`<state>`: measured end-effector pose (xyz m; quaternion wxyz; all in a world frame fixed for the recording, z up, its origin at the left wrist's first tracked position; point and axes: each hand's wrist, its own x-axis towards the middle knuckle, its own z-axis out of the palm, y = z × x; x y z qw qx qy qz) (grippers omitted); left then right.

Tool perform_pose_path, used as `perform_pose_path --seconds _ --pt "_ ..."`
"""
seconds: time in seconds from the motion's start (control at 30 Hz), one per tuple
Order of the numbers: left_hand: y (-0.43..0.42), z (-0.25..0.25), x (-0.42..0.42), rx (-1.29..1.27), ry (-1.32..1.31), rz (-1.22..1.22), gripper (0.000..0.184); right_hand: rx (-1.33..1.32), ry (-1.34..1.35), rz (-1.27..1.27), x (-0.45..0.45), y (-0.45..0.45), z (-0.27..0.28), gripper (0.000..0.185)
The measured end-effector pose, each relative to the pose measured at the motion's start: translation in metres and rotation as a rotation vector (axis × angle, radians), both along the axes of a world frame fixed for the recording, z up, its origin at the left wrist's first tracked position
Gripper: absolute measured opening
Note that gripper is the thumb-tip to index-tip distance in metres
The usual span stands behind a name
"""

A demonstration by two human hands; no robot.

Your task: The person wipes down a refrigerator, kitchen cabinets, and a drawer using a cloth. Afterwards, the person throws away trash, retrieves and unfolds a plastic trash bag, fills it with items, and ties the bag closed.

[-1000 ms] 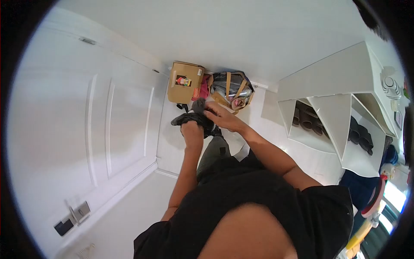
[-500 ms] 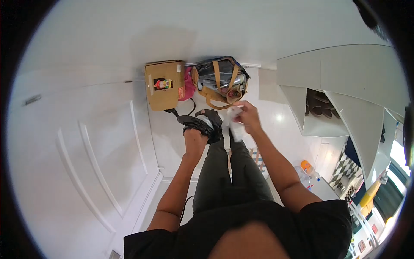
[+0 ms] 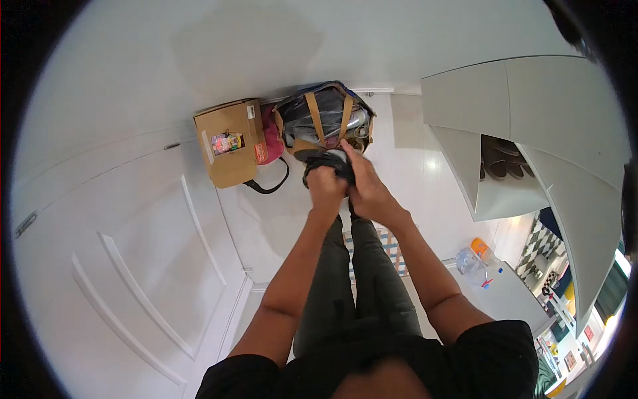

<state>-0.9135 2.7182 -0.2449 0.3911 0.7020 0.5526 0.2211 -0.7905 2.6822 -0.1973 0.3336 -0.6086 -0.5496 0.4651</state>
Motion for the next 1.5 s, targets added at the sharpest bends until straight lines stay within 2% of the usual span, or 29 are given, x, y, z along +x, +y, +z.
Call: perform_pose_path --seconds 0.03,0.1,0.13,0.2,0.33,0.43,0.5,0.57,0.6,0.63,0.67,0.7,0.73,0.77,0.8,0.83,0.87,0.93,0.97,1.03,1.07,1.1,1.2,1.27,1.33,1.37,1.43,1.47,1.5 --pt "0.0 -0.005 0.015 0.042 -0.005 0.081 0.016 -0.001 0.002 -0.003 -0.001 -0.002 0.0 0.072" --pt "-0.002 -0.021 0.033 -0.39 -0.643 0.452 0.02 0.23 -0.692 0.073 -0.003 0.002 0.006 0.08" --pt "-0.003 -0.029 0.038 -0.389 -0.642 0.449 0.02 0.313 -0.608 0.013 0.001 0.002 -0.011 0.071" --pt "-0.004 -0.041 0.046 0.171 -0.082 0.091 0.021 0.34 -0.596 0.035 0.019 0.004 -0.044 0.065" --pt "0.001 -0.037 0.071 -0.022 -0.023 -0.017 0.01 0.319 -0.486 -0.063 0.053 0.003 -0.1 0.037" --pt "0.002 -0.031 0.075 -0.036 -0.029 -0.02 0.011 0.245 -0.484 -0.026 0.074 -0.011 -0.133 0.04" --pt "-0.001 -0.033 0.076 -0.07 -0.036 -0.043 0.012 0.264 -0.574 -0.043 0.078 -0.02 -0.131 0.045" --pt "-0.003 -0.036 0.077 -0.108 -0.047 -0.069 0.014 -0.205 0.09 -0.407 0.079 -0.028 -0.137 0.047" --pt "-0.004 -0.039 0.079 -0.213 -0.156 -0.022 0.017 -0.014 -0.013 -0.371 0.079 -0.031 -0.152 0.045" --pt "-0.005 -0.043 0.082 -0.32 -0.265 0.024 0.02 -0.016 -0.014 -0.373 0.085 -0.037 -0.164 0.045" --pt "-0.002 -0.05 0.082 -0.321 -0.267 0.023 0.02 -0.197 -0.089 -0.418 0.089 -0.039 -0.169 0.039" --pt "0.003 -0.059 0.082 -0.591 -0.539 0.084 0.024 -0.378 -0.163 -0.461 0.093 -0.039 -0.171 0.034" --pt "0.01 -0.069 0.08 -0.859 -0.812 0.148 0.03 -0.223 -0.133 -0.493 0.101 -0.046 -0.187 0.027" --pt "0.022 -0.081 0.075 -0.859 -0.813 0.146 0.03 -0.068 -0.103 -0.523 0.108 -0.056 -0.206 0.021" --pt "0.035 -0.097 0.066 -0.949 -0.757 0.306 0.035 -0.195 -0.195 -0.568 0.112 -0.057 -0.2 0.016" --pt "0.044 -0.116 0.062 -1.034 -0.697 0.467 0.041 -0.198 -0.197 -0.571 0.113 -0.057 -0.201 0.016" --pt "0.045 -0.153 0.062 -1.034 -0.698 0.464 0.041 -0.143 -0.243 -0.546 0.114 -0.054 -0.204 0.017" --pt "0.041 -0.232 0.062 -0.302 0.015 0.186 0.038 -0.008 -0.283 -0.558 0.108 -0.049 -0.207 0.019" --pt "0.044 -0.236 0.07 -0.3 0.008 0.18 0.038 -0.004 -0.29 -0.563 0.107 -0.046 -0.211 0.019" --pt "0.053 -0.242 0.085 -0.199 0.671 -0.067 0.039 -0.015 -0.323 -0.467 0.107 -0.036 -0.22 0.02" --pt "0.059 -0.253 0.084 -0.197 0.667 -0.072 0.039 0.022 -0.511 -0.388 0.11 -0.036 -0.241 0.022" --pt "0.069 -0.265 0.081 -0.216 0.592 -0.046 0.037 0.022 -0.515 -0.394 0.11 -0.026 -0.235 0.022" --pt "0.086 -0.272 0.064 -0.189 0.429 0.006 0.033 0.166 -0.193 -0.486 0.1 -0.008 -0.224 0.023" --pt "0.101 -0.264 0.046 -0.133 0.337 0.031 0.031 0.148 -0.198 -0.411 0.098 0.003 -0.228 0.023" --pt "0.115 -0.257 0.029 -0.357 0.007 0.167 0.029 0.195 -0.288 -0.296 0.095 0.02 -0.243 0.025" --pt "0.123 -0.242 0.026 -0.355 0.005 0.162 0.029 0.197 -0.291 -0.3 0.093 0.033 -0.244 0.025" --pt "0.142 -0.201 0.025 -0.597 -0.161 0.182 0.027 0.169 -0.315 -0.29 0.089 0.056 -0.246 0.031" --pt "0.15 -0.195 0.023 -0.599 -0.159 0.17 0.027 0.167 -0.318 -0.301 0.09 0.064 -0.252 0.031" --pt "0.156 -0.191 0.021 -0.615 -0.277 0.15 0.027 0.072 -0.257 -0.378 0.091 0.068 -0.262 0.034"
